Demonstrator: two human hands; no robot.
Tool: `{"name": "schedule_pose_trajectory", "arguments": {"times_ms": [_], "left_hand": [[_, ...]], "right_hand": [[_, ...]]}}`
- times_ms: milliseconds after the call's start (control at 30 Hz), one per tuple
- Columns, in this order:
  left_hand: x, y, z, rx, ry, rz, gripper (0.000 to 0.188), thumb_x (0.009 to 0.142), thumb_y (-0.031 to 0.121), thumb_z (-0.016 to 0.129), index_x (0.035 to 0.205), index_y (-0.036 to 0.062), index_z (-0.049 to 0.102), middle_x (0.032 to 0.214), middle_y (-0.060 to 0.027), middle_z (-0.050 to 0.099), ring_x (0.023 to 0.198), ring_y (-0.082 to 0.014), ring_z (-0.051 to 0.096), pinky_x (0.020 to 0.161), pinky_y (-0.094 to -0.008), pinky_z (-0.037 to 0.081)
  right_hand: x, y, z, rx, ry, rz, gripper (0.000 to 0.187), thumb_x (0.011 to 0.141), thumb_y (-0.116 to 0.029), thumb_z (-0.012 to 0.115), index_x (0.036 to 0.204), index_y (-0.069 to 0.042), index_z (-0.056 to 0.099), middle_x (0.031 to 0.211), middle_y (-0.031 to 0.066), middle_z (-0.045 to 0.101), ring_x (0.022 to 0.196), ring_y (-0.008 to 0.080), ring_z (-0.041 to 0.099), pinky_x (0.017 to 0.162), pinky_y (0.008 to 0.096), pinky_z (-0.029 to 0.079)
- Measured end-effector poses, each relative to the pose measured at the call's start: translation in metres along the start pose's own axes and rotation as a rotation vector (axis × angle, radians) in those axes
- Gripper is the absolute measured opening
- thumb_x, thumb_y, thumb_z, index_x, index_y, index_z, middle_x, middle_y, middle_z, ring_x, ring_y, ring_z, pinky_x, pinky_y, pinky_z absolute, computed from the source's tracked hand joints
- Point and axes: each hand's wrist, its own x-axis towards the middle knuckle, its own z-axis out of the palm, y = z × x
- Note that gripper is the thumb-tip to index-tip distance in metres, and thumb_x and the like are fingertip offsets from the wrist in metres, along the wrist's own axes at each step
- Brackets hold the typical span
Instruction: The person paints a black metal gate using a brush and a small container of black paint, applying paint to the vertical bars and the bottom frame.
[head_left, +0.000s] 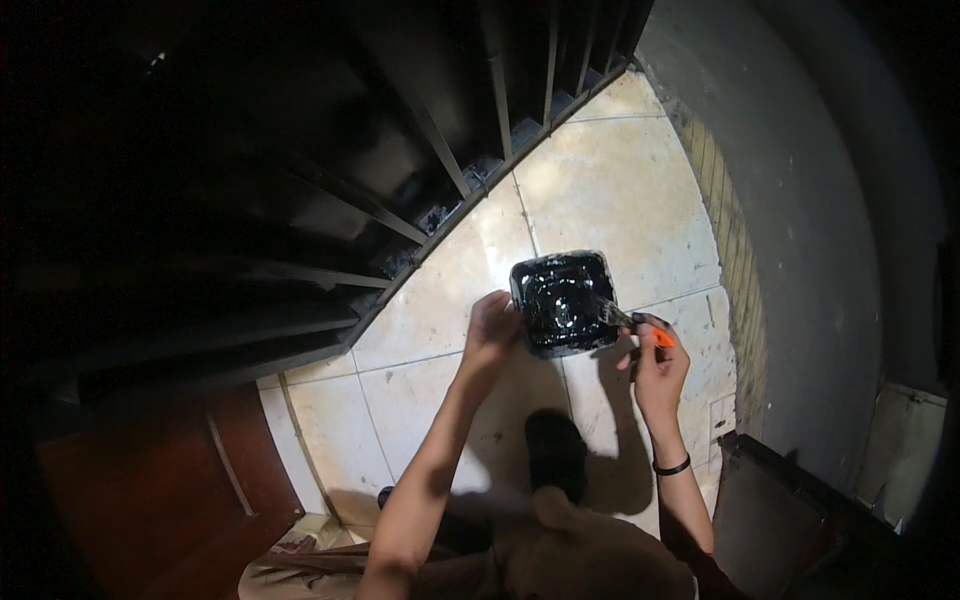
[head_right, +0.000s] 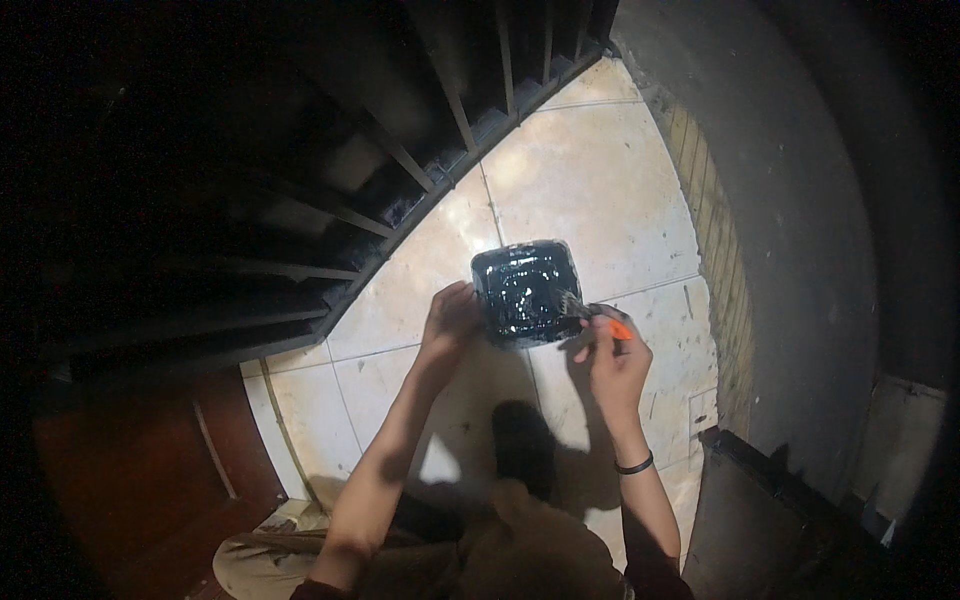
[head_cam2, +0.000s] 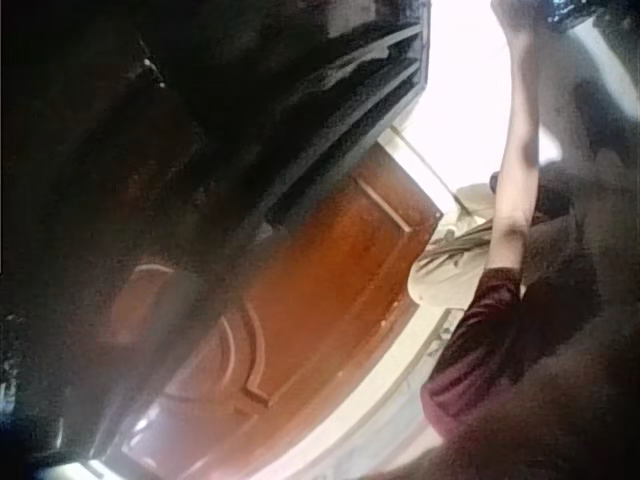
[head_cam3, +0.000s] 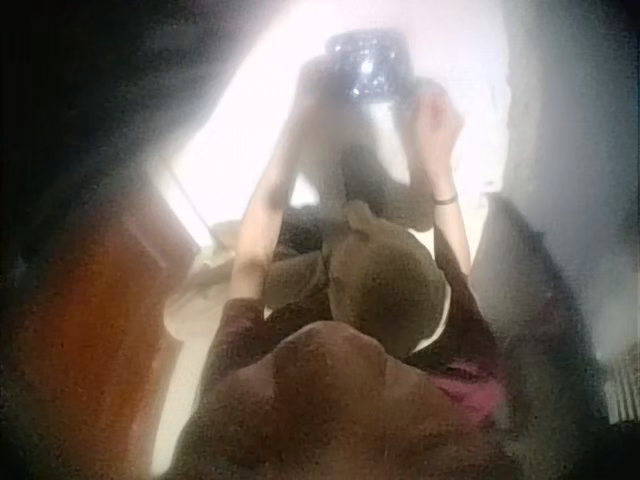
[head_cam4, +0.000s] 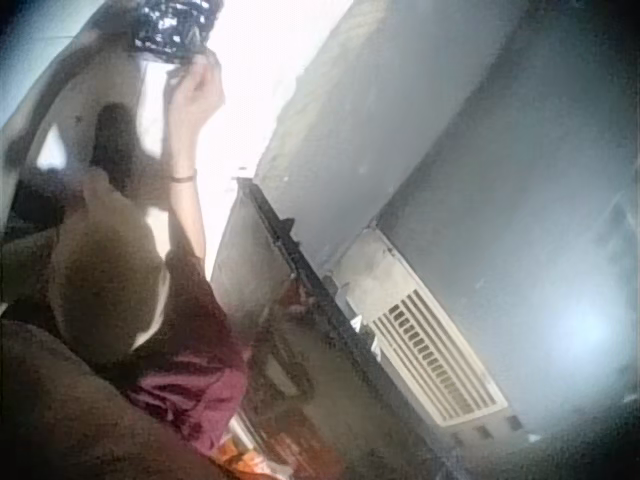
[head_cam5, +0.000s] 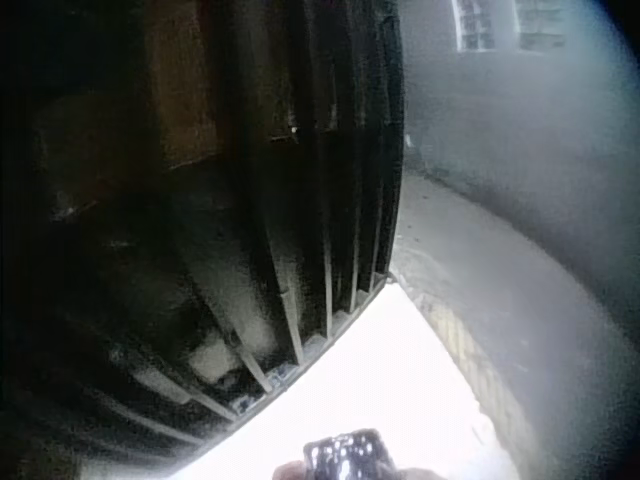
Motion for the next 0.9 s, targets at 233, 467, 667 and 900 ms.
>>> {"name": "schedule_pose_trajectory", "arguments": {"times_ms": [233, 467, 667, 900], "left_hand": [[-0.086, 0.055, -0.098, 0.374, 1.105, 0.580, 0.025, 0.107, 0.027, 0.053, 0.119, 0.0053, 0.052, 0.103, -0.0045, 0.055, 0.090, -0.0125, 0.053, 0.081, -0.0277, 0.046], [-0.149, 0.252, -0.154, 0.298, 1.327, 1.309, 0.057, 0.107, 0.057, 0.035, 0.128, 0.0046, 0.048, 0.114, -0.0093, 0.058, 0.109, -0.0206, 0.055, 0.096, -0.0374, 0.044], [-0.151, 0.337, -0.147, 0.101, 0.800, 1.314, 0.074, 0.104, 0.067, 0.024, 0.137, 0.0060, 0.050, 0.126, -0.0073, 0.057, 0.122, -0.0186, 0.049, 0.111, -0.0355, 0.037], [-0.155, 0.345, -0.211, 0.217, 0.383, 1.222, 0.082, 0.097, 0.078, 0.024, 0.145, 0.0156, 0.048, 0.141, -0.0049, 0.053, 0.128, -0.0210, 0.050, 0.114, -0.0409, 0.039]], "right_hand": [[0.010, 0.023, -0.030, 0.484, 0.107, 0.415, 0.041, 0.101, -0.044, 0.062, 0.110, -0.004, 0.061, 0.092, 0.0102, 0.072, 0.050, 0.0099, 0.055, 0.044, 0.0222, 0.040], [-0.007, -0.014, 0.012, 0.597, -0.172, 0.368, 0.039, 0.104, -0.039, 0.058, 0.117, -0.002, 0.061, 0.094, 0.0107, 0.073, 0.049, 0.0065, 0.055, 0.042, 0.0197, 0.043], [-0.016, -0.053, 0.151, 0.363, -0.593, 0.072, 0.034, 0.103, -0.024, 0.061, 0.117, 0.007, 0.063, 0.078, 0.0087, 0.071, 0.057, 0.0133, 0.064, 0.047, 0.0251, 0.049], [-0.010, -0.093, 0.226, 0.286, -0.870, -0.253, 0.034, 0.102, -0.025, 0.061, 0.114, 0.006, 0.067, 0.089, 0.0108, 0.075, 0.067, 0.0113, 0.072, 0.052, 0.0232, 0.054]]}}
